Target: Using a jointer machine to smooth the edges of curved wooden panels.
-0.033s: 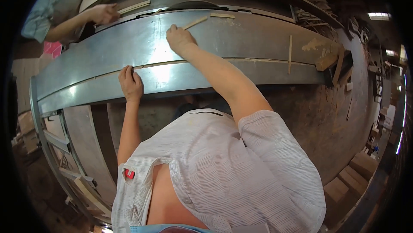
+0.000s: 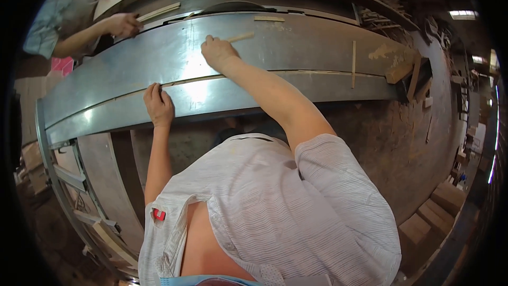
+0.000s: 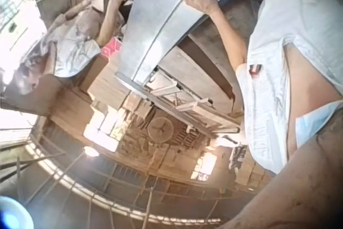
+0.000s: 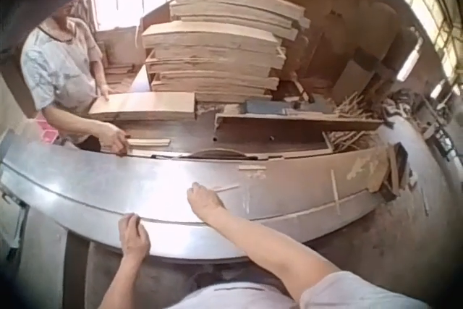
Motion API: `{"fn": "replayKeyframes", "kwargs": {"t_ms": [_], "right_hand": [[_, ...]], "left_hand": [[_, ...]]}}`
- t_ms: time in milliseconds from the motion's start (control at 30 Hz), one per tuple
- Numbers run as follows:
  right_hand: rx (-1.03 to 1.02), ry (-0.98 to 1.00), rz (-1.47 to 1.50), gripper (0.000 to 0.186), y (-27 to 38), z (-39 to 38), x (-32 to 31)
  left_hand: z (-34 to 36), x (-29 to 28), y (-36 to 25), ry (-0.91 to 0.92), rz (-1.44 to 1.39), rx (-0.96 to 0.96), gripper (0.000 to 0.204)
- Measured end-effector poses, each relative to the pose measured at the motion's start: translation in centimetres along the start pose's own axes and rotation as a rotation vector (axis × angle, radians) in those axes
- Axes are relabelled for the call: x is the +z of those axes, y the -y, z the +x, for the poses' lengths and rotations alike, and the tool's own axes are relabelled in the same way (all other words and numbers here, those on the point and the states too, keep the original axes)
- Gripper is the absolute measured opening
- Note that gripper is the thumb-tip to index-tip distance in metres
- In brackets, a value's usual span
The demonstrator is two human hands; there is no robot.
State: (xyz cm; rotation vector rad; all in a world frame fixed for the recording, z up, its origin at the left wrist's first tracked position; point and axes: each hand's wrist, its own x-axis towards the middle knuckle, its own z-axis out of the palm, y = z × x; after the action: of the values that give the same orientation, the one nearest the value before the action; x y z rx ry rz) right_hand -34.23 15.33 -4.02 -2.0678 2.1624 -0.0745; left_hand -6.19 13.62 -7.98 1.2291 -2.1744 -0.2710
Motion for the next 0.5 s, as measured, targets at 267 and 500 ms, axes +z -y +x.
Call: {"fn": "replayKeyframes", "kwargs": {"t_ms": [267, 500], "right_hand": [[-0.132, -0.160, 0.100, 0.012, -3.9, -11.3, -3.6], [0.435, -0.416, -0.023, 0.024, -17.1, -8.3, 0.9]], "left_hand": [[0.2, -0.2, 0.4, 0.002, 0.026, 0.024, 0.029], [0.1, 0.4, -0.4, 0.027, 0.082, 0.018, 0.030]]}}
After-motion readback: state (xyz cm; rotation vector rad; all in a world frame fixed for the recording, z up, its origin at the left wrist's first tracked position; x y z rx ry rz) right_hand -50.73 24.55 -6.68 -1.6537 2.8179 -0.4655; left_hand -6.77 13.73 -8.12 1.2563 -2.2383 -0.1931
